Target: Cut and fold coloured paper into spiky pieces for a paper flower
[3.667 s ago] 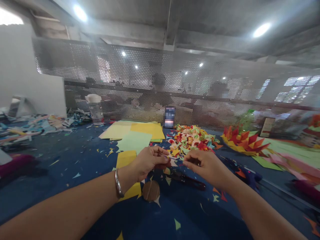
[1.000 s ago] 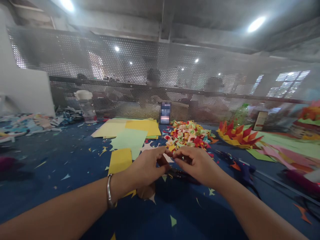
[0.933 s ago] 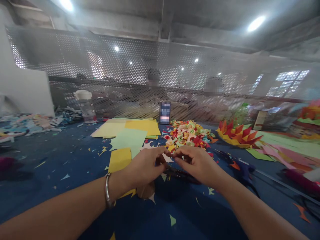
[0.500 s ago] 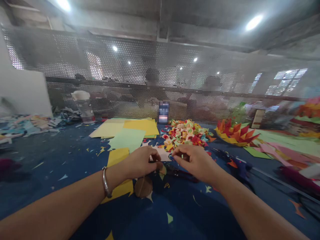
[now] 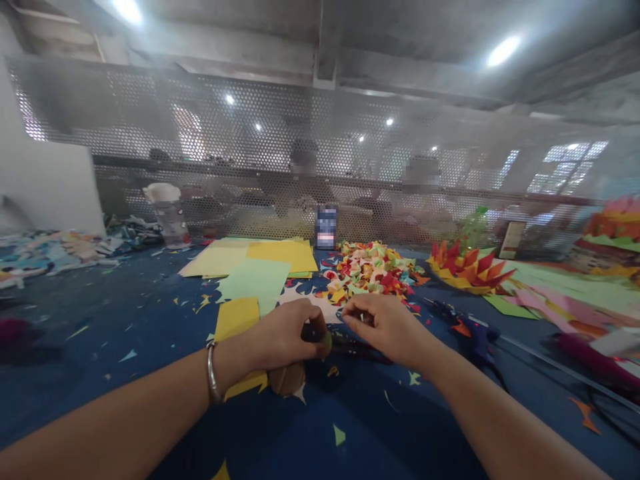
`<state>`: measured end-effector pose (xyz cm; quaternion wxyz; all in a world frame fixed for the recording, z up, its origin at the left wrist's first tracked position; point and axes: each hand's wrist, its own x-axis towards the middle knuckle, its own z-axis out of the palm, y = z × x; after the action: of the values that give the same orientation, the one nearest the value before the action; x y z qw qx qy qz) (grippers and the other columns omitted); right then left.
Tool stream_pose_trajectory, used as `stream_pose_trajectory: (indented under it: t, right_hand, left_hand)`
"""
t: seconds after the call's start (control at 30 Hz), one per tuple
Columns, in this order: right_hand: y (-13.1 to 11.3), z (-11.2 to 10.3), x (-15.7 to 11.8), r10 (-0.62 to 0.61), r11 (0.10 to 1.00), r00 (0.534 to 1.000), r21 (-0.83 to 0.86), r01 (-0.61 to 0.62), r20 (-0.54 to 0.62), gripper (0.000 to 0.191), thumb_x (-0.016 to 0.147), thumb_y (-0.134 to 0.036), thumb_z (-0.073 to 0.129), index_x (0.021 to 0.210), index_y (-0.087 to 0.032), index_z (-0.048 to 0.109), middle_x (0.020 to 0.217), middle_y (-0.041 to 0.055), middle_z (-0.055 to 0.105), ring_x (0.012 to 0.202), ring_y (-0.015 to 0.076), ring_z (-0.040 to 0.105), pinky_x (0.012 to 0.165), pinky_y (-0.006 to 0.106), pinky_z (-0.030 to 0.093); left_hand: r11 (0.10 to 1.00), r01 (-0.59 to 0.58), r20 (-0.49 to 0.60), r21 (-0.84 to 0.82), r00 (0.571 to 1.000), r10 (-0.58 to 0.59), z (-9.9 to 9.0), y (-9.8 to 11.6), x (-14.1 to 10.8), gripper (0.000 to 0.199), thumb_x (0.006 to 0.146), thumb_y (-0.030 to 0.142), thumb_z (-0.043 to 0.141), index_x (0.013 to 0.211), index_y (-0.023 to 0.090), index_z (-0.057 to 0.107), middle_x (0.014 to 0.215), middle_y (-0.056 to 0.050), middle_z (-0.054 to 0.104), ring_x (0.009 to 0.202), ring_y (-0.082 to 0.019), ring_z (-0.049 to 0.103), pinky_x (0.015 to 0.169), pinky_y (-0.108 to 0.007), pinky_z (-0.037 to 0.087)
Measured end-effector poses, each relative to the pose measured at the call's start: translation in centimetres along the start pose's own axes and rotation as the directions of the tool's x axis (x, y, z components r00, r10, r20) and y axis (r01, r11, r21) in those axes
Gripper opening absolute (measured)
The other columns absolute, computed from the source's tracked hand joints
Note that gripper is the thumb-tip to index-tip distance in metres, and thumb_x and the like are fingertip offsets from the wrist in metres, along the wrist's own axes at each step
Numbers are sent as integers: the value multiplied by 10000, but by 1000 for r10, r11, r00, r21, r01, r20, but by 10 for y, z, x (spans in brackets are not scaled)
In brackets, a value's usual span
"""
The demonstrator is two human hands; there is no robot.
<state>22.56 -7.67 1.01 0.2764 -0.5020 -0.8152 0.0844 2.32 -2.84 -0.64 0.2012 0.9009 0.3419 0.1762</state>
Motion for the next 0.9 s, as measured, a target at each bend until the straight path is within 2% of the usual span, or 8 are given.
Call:
stream_pose_trajectory:
  t: [0.17, 0.33, 0.47, 0.7, 0.9]
  right_hand:
    - [1, 3, 0, -10, 1000, 1000, -22, 10, -4, 113, 811, -185, 529, 771, -184, 635, 664, -2, 599, 584, 112, 494, 529, 228, 333]
    - [2, 6, 0, -22, 1000, 1000, -18, 22, 12, 101, 805, -182, 539, 778, -186, 637, 677, -12, 605, 588, 104, 502, 536, 218, 342]
    - [3, 7, 0, 2, 1000, 999, -10, -1, 50, 101, 814, -203, 537, 792, -196, 636, 648, -23, 595, 556, 101, 493, 509, 217, 331]
    - [-1, 5, 1, 30, 995, 999, 96, -32, 21, 135, 847, -271, 539, 816, -186, 639, 674, -10, 609, 583, 113, 496, 525, 226, 349]
    - [-4, 6, 1, 58, 969, 998, 240, -62, 24, 313, 879, -443, 484, 835, -169, 628, 668, 0, 574, 539, 107, 491, 482, 228, 340]
  left_hand:
    - [1000, 0, -11, -8, 1000, 0, 2, 4, -1, 227, 672, 343, 613, 829, 183, 651, 770, -39, 604, 645, -161, 510, 578, -274, 350]
    - [999, -6, -14, -41, 1000, 6, 5, -2, 3, 191, 668, 298, 601, 818, 191, 654, 760, -32, 618, 645, -157, 530, 577, -262, 359]
    - [992, 70, -38, -109, 996, -75, 6, -6, 7, 177, 680, 308, 580, 788, 187, 650, 713, -22, 619, 617, -152, 556, 545, -247, 368]
    - [986, 73, -285, -153, 952, -114, 4, 2, 8, 175, 771, 339, 497, 715, 187, 564, 674, -10, 633, 606, -133, 546, 547, -247, 363]
    - [978, 23, -374, -207, 922, -101, 6, 8, 5, 133, 770, 291, 499, 696, 187, 536, 662, 0, 620, 599, -117, 540, 551, -243, 376]
